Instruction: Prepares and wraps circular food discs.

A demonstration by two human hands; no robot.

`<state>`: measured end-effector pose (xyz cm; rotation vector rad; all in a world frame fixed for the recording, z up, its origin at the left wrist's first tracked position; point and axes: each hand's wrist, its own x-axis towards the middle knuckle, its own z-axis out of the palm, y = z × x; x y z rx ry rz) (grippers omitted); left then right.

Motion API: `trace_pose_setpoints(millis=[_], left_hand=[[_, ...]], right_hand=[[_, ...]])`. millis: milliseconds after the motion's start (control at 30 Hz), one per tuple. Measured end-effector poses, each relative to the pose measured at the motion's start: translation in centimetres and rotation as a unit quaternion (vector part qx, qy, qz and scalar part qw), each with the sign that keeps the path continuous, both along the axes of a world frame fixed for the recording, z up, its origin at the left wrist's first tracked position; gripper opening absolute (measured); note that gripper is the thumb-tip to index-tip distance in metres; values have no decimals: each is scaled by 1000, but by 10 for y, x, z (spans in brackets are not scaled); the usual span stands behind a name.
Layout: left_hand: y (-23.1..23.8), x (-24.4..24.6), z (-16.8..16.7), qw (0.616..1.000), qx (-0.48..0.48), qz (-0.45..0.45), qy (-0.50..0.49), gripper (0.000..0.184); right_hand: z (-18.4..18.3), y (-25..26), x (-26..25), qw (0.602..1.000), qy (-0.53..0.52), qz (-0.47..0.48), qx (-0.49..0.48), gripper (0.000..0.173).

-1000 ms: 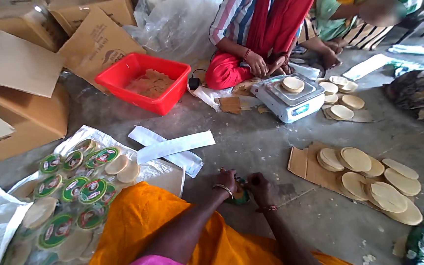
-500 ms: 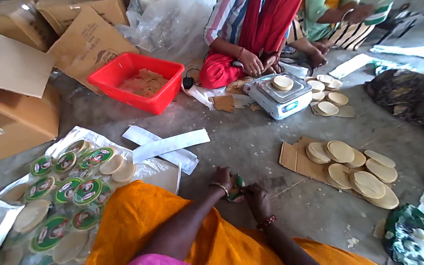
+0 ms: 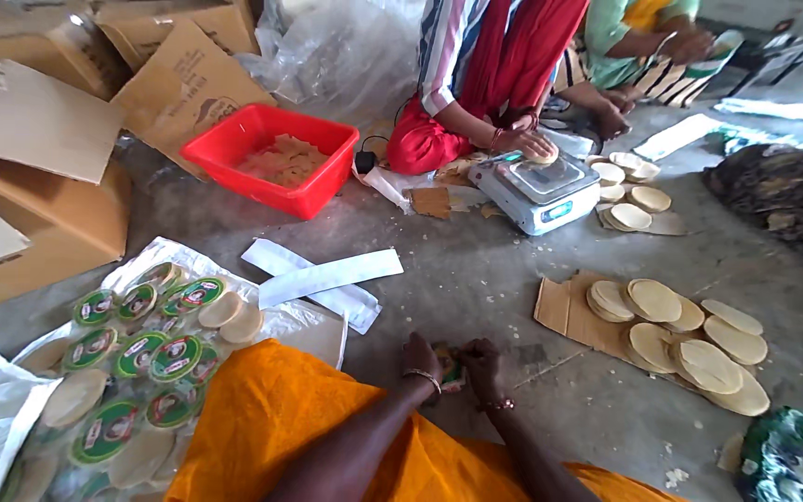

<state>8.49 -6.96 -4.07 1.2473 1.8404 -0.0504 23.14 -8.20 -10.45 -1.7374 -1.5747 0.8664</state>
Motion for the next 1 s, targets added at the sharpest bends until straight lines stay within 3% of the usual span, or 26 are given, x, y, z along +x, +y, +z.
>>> trace_pose_setpoints(millis=[100, 167, 267, 400, 467, 533, 633, 733, 767, 900, 1000], left_hand=[[2, -10, -5, 997, 53, -41, -44, 52], [11, -17, -9, 989, 89, -102, -63, 42], [16, -22, -11, 982, 101, -147, -63, 41], [18, -22, -14, 985, 96, -133, -56, 38], [14, -20, -13, 988, 111, -91, -56, 39], [12, -13, -12, 985, 144, -77, -59, 36], [7, -7, -16, 970, 212, -104, -62, 17], [2, -5, -23, 960, 240, -131, -63, 19], [2, -4, -23, 959, 244, -132, -64, 20], [-4, -6, -17, 960, 233, -138, -69, 28], [-4, -1, -23, 964, 228, -135, -35, 30]], right_hand=[[27, -31, -5, 990, -128, 65, 8, 13], [41, -39, -4, 981, -151, 124, -14, 20], [38, -28, 8, 986, -84, 133, -55, 20], [28, -8, 16, 987, 22, 43, -155, 18], [24, -8, 12, 989, 37, 30, -143, 22], [12, -16, 12, 996, 25, 60, -60, 21], [11, -33, 0, 980, -93, 154, 79, 17], [38, -41, -12, 927, -257, 268, -55, 41], [38, -43, -15, 915, -287, 278, -55, 42], [35, -50, -18, 912, -308, 270, -29, 35], [43, -49, -19, 905, -311, 284, -61, 38]])
